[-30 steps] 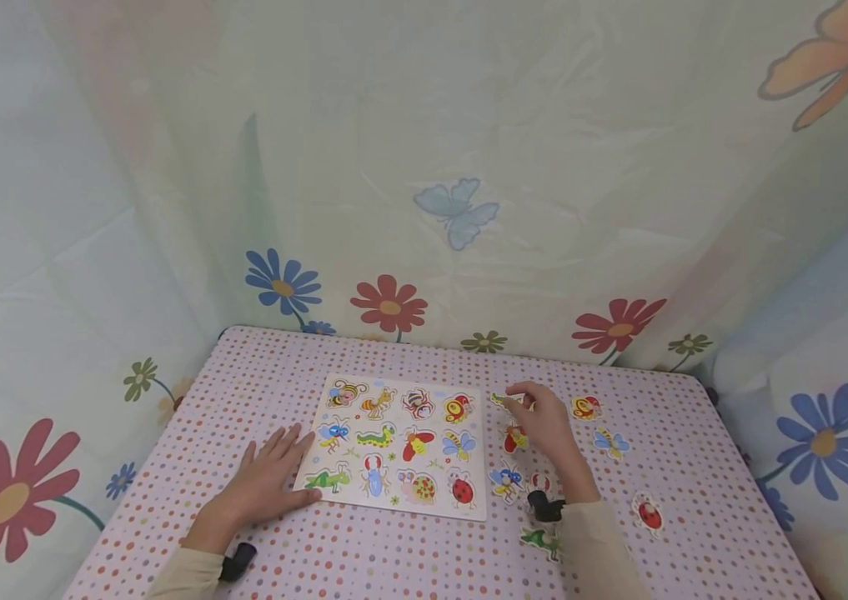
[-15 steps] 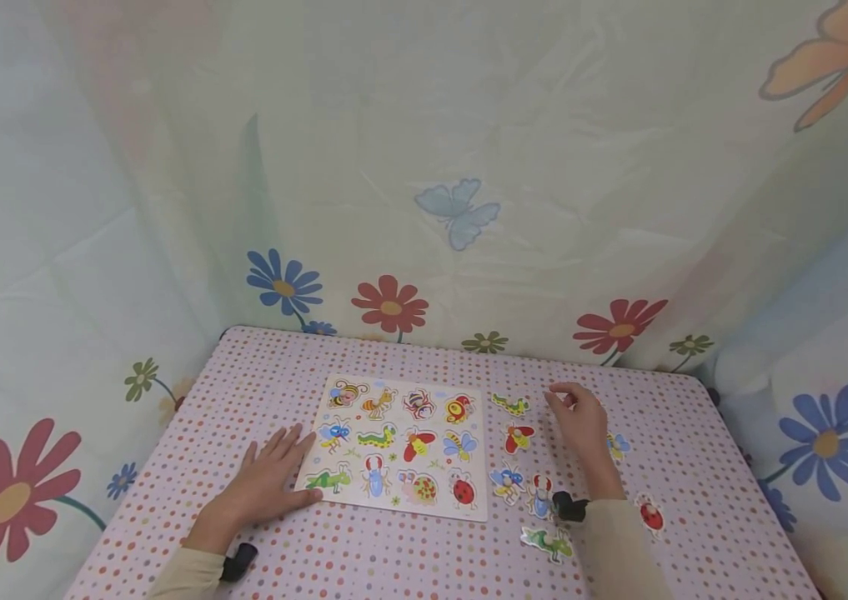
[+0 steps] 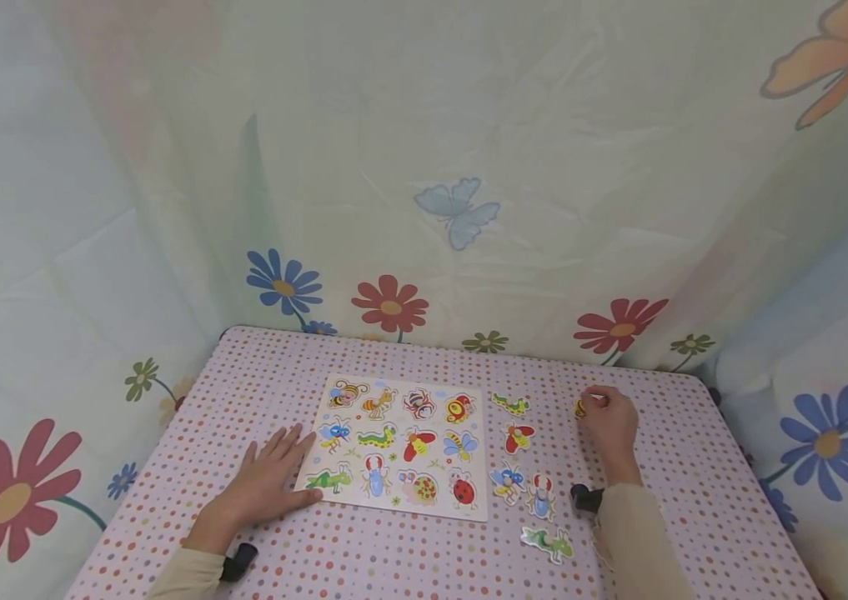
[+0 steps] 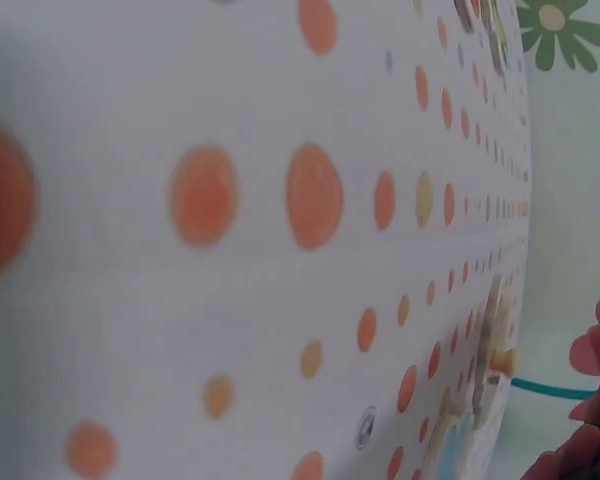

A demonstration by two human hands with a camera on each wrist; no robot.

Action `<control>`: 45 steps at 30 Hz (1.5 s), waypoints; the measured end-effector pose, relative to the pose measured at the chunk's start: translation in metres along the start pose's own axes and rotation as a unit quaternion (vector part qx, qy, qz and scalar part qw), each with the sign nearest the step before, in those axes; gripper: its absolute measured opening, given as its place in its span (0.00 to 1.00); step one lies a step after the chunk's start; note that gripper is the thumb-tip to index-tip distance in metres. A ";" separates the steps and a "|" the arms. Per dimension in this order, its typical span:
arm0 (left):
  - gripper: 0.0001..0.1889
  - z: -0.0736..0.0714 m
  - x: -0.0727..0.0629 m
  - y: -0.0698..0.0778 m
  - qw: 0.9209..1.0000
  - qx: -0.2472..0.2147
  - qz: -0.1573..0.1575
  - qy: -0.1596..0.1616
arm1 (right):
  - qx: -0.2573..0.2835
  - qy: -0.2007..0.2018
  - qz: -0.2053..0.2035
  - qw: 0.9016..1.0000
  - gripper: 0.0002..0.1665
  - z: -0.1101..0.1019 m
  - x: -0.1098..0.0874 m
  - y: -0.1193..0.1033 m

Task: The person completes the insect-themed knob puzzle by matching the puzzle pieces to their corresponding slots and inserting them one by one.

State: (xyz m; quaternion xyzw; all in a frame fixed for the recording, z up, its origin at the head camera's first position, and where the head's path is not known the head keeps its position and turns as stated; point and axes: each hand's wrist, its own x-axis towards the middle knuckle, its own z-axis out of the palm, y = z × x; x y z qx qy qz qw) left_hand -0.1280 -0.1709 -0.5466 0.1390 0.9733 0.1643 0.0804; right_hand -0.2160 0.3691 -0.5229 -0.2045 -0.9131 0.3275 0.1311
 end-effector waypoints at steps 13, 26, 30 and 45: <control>0.51 0.001 0.001 0.000 1.000 0.004 -0.001 0.001 | -0.009 -0.003 0.075 0.997 0.23 0.001 0.014 0.017; 0.51 0.001 0.001 0.000 1.000 0.007 -0.001 0.007 | -0.051 -0.034 0.065 0.996 0.23 0.005 0.013 0.020; 0.51 0.001 0.001 0.000 1.000 0.004 -0.003 0.005 | -0.059 -0.026 0.062 0.996 0.23 0.006 0.011 0.019; 0.51 0.001 0.001 0.000 1.000 0.000 0.001 0.001 | -0.034 -0.032 0.054 0.997 0.23 0.005 0.002 0.010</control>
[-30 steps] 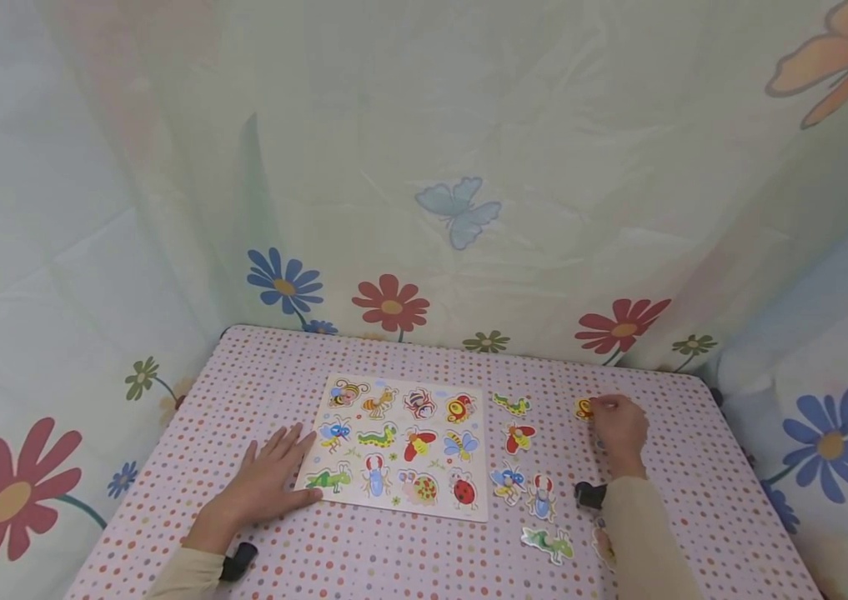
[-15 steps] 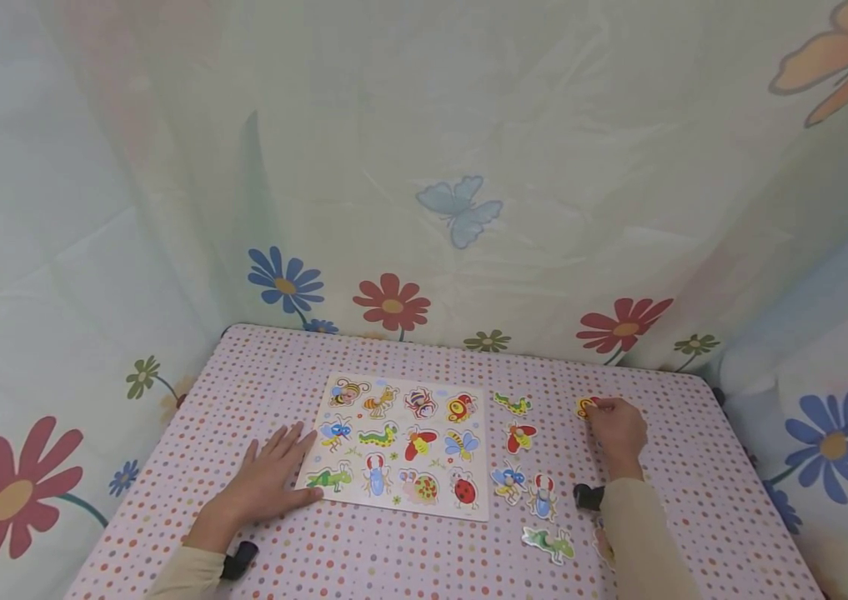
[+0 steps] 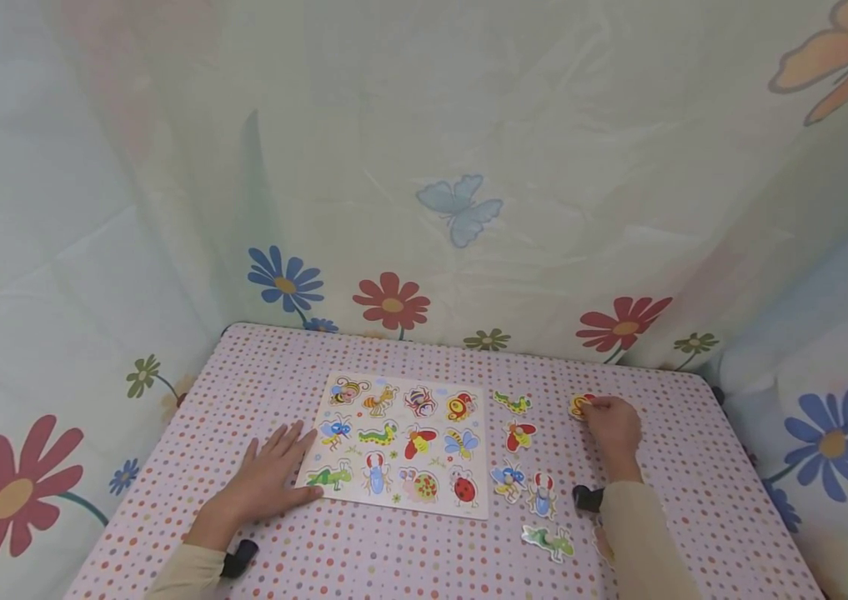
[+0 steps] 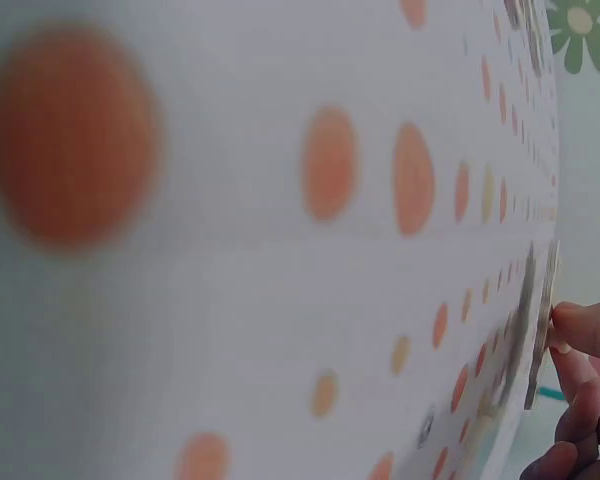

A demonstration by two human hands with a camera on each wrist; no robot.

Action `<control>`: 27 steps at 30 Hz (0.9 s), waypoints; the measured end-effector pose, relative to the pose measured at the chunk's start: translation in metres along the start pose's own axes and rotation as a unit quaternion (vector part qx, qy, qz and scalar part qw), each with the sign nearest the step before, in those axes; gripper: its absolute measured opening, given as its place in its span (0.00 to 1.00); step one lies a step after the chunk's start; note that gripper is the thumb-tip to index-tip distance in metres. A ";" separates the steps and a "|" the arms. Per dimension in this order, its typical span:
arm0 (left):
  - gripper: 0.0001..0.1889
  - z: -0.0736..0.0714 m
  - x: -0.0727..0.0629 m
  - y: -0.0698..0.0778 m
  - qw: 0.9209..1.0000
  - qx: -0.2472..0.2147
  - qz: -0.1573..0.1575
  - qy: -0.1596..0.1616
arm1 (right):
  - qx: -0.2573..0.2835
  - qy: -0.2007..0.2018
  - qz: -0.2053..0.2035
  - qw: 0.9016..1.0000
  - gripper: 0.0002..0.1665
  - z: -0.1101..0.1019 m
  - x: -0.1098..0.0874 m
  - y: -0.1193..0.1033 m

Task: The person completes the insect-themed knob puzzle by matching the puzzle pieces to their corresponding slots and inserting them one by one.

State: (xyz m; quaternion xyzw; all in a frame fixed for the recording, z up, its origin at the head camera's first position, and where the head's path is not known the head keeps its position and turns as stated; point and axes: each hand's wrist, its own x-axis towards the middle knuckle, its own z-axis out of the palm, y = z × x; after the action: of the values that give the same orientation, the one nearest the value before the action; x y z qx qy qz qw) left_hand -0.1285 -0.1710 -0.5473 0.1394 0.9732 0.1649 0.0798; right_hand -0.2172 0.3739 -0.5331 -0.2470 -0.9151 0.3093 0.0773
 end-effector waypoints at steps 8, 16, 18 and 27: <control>0.52 0.001 0.001 -0.001 1.000 -0.002 0.000 0.000 | 0.031 -0.020 -0.002 0.999 0.24 0.005 -0.013 -0.012; 0.52 0.001 0.000 -0.001 1.000 -0.002 0.002 0.005 | 0.050 -0.044 -0.042 0.997 0.25 0.009 -0.030 -0.028; 0.51 0.001 0.000 0.000 1.000 -0.004 0.002 0.006 | 0.054 -0.048 -0.052 0.996 0.24 0.010 -0.034 -0.033; 0.51 -0.001 -0.001 0.002 1.000 -0.005 0.000 0.005 | 0.063 -0.063 -0.084 0.993 0.21 0.018 -0.049 -0.059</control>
State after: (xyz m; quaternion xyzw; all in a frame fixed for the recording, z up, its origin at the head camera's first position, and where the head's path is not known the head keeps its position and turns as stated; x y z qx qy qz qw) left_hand -0.1275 -0.1700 -0.5458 0.1385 0.9727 0.1703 0.0758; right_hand -0.2039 0.2994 -0.5111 -0.1443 -0.9142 0.3738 0.0609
